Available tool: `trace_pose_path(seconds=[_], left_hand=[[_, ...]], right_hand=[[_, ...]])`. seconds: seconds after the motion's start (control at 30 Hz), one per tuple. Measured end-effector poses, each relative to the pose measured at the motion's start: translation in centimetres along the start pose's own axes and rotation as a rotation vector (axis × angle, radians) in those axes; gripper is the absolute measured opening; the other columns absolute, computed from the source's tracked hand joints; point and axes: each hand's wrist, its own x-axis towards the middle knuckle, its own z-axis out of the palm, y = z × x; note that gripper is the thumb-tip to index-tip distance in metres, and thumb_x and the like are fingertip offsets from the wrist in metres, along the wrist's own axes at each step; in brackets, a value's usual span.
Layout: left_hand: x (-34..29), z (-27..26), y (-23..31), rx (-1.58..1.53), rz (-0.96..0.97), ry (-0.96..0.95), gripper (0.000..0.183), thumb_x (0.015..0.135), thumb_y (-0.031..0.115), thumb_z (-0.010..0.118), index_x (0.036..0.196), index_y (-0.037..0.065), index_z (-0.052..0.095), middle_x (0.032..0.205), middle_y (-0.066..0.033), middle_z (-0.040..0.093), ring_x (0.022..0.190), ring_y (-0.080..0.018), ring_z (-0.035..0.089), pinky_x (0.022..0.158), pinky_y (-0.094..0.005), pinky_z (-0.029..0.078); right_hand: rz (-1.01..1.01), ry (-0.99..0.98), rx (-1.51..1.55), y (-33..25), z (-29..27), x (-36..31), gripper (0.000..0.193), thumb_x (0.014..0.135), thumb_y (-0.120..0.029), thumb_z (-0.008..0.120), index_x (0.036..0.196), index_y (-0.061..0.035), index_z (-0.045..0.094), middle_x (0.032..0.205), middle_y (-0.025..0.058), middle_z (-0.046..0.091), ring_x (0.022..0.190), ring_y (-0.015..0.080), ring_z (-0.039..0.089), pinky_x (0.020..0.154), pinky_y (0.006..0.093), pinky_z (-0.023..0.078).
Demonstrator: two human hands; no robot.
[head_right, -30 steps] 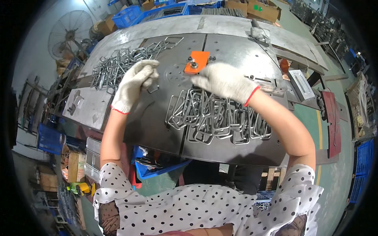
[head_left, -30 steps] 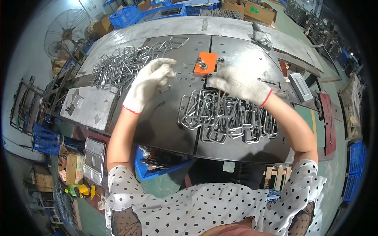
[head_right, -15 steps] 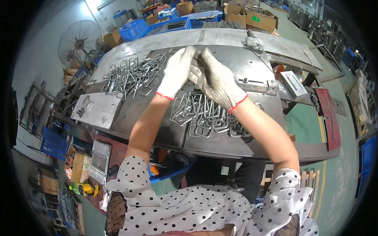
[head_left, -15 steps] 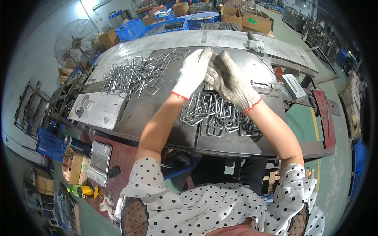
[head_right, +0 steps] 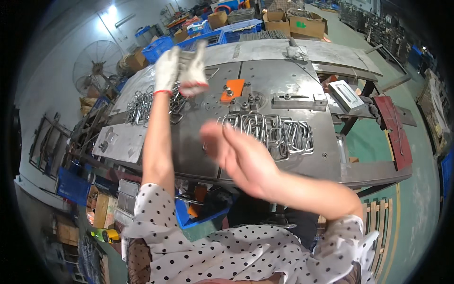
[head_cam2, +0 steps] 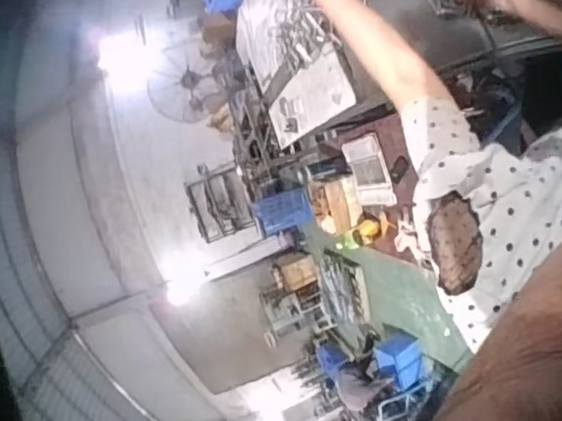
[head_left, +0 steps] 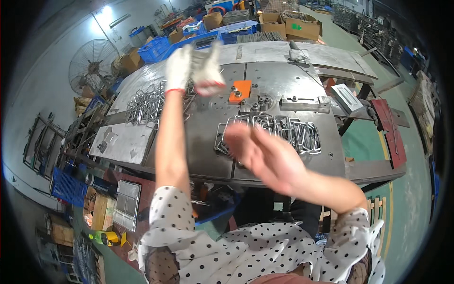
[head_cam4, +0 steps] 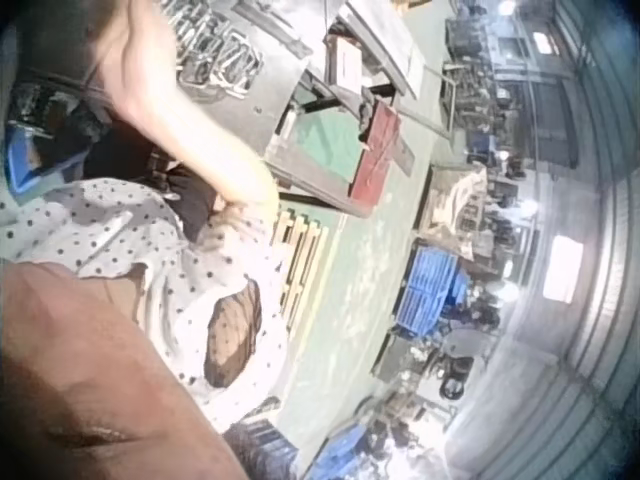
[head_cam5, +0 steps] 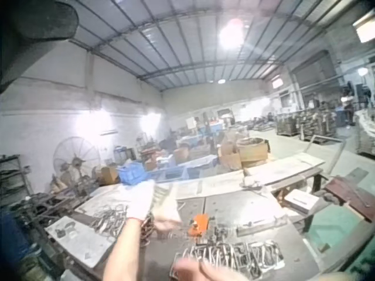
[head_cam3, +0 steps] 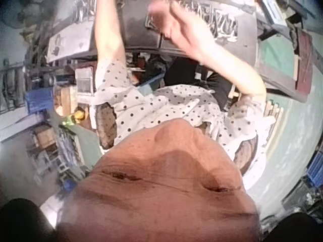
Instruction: The person bends metal wire brackets into loops using a bending machine, places the finished loops onto a pile on the table, and removes their gloves.
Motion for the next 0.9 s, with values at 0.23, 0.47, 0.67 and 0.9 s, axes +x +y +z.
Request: trace_pose_path(seconds=[0.23,0.47,0.67,0.9], left_hand=[[-3.6,-3.2,2.8,-0.105,-0.013,0.017,0.049,0.105,0.044,0.056,0.100,-0.001,0.072,0.094,-0.0189,0.075,0.087,-0.0263,0.071,0.077,-0.0374,0.052],[-5.2,-3.3,4.9,-0.323,-0.038,-0.061,0.043,0.105,0.038,0.059,0.109,-0.003,0.072,0.098,-0.0126,0.074,0.090,-0.0177,0.065,0.083,-0.0348,0.051],[-6.1,-5.1,5.7,-0.309,-0.003,-0.064,0.043,0.104,0.038,0.060,0.111,-0.003,0.072,0.099,-0.0148,0.075,0.091,-0.0208,0.067,0.085,-0.0342,0.052],[-7.7,-4.9,4.7,-0.383,0.016,-0.136,0.043,0.103,0.038,0.060,0.110,-0.003,0.070,0.093,-0.0120,0.073,0.088,-0.0175,0.065,0.083,-0.0340,0.052]], right_hand=[[0.087,-0.136,-0.067,-3.2,13.0,-9.5,0.063,0.112,-0.045,0.032,0.135,0.0093,0.056,0.139,0.0277,0.057,0.136,0.0363,0.054,0.114,0.0400,0.044],[-0.157,-0.276,-0.335,-0.3,14.8,-10.2,0.077,0.110,-0.053,0.037,0.113,0.0168,0.068,0.114,0.0382,0.068,0.119,0.0408,0.067,0.107,0.0408,0.052],[-0.433,-0.869,-0.126,0.1,10.3,-4.6,0.073,0.112,-0.047,0.035,0.122,0.0197,0.062,0.124,0.0396,0.063,0.125,0.0454,0.062,0.108,0.0499,0.050],[0.079,-0.835,-0.368,-1.8,5.3,-9.9,0.068,0.111,-0.044,0.042,0.144,0.0150,0.046,0.137,0.0376,0.057,0.130,0.0457,0.058,0.113,0.0542,0.045]])
